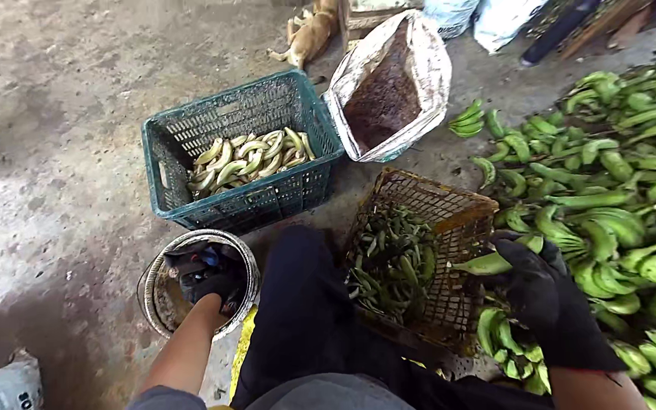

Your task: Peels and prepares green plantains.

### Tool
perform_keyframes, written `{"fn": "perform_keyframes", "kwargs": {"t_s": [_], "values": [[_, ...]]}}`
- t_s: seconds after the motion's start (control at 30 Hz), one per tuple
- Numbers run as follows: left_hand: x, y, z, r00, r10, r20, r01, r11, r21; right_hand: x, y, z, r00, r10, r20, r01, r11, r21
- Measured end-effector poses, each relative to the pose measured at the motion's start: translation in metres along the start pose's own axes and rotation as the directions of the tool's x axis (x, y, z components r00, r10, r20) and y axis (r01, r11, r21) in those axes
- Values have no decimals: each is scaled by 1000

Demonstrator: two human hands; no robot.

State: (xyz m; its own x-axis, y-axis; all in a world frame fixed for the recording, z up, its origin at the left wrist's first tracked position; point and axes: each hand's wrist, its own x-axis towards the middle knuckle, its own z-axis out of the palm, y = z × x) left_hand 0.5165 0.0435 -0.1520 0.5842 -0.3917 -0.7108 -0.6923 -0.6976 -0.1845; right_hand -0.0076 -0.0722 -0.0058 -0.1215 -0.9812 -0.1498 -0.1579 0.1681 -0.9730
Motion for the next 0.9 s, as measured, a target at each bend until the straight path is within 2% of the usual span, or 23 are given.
{"fn": "perform_keyframes", "kwargs": {"t_s": [0.1,0.17,0.2,0.27,0.33,0.37,0.43,0.47,0.5,0.57,0.6,0.67,0.7,0.77,0.9], "values": [[-1,-31,-11,995,102,12,-101,992,-78,-4,-7,-12,997,4,-71,-13,992,-124],[-27,-46,-23,982,172,80,-158,975,-156,-5,-5,-17,992,0,-127,-9,997,-70],[-44,-53,-29,976,197,98,-164,949,-269,-5,-3,-19,989,11,-148,-10,1000,2],[-71,-62,-40,968,243,60,-161,788,-594,-3,0,-18,986,20,-163,8,986,165],[-103,-58,-65,924,358,-138,-325,539,-777,0,-1,-14,985,-33,-167,81,952,294],[-114,-47,-82,868,423,-261,-451,448,-772,2,-3,-11,984,-51,-173,109,933,343],[-148,-7,-119,725,506,-467,-669,357,-652,3,-13,-3,975,-68,-211,153,895,418],[-170,19,-136,623,548,-558,-767,288,-573,1,-19,2,967,-78,-242,182,878,443],[-190,48,-147,519,587,-622,-827,161,-538,-2,-27,5,959,-94,-268,212,864,457],[-232,108,-150,335,699,-632,-837,-88,-541,-10,-39,9,948,-109,-299,246,847,472],[-248,136,-144,252,763,-595,-814,-165,-557,-14,-43,9,945,-113,-306,253,846,470],[-269,191,-116,89,847,-524,-800,-253,-545,-19,-44,6,941,-105,-323,258,839,478],[-277,214,-99,23,873,-487,-821,-261,-507,-22,-42,3,939,-88,-333,254,828,499],[-288,245,-67,-17,910,-413,-870,-218,-443,-25,-36,-3,933,-27,-358,239,792,562],[-288,270,-26,31,953,-300,-888,-111,-446,-26,-18,-12,933,71,-354,190,737,648]]}}
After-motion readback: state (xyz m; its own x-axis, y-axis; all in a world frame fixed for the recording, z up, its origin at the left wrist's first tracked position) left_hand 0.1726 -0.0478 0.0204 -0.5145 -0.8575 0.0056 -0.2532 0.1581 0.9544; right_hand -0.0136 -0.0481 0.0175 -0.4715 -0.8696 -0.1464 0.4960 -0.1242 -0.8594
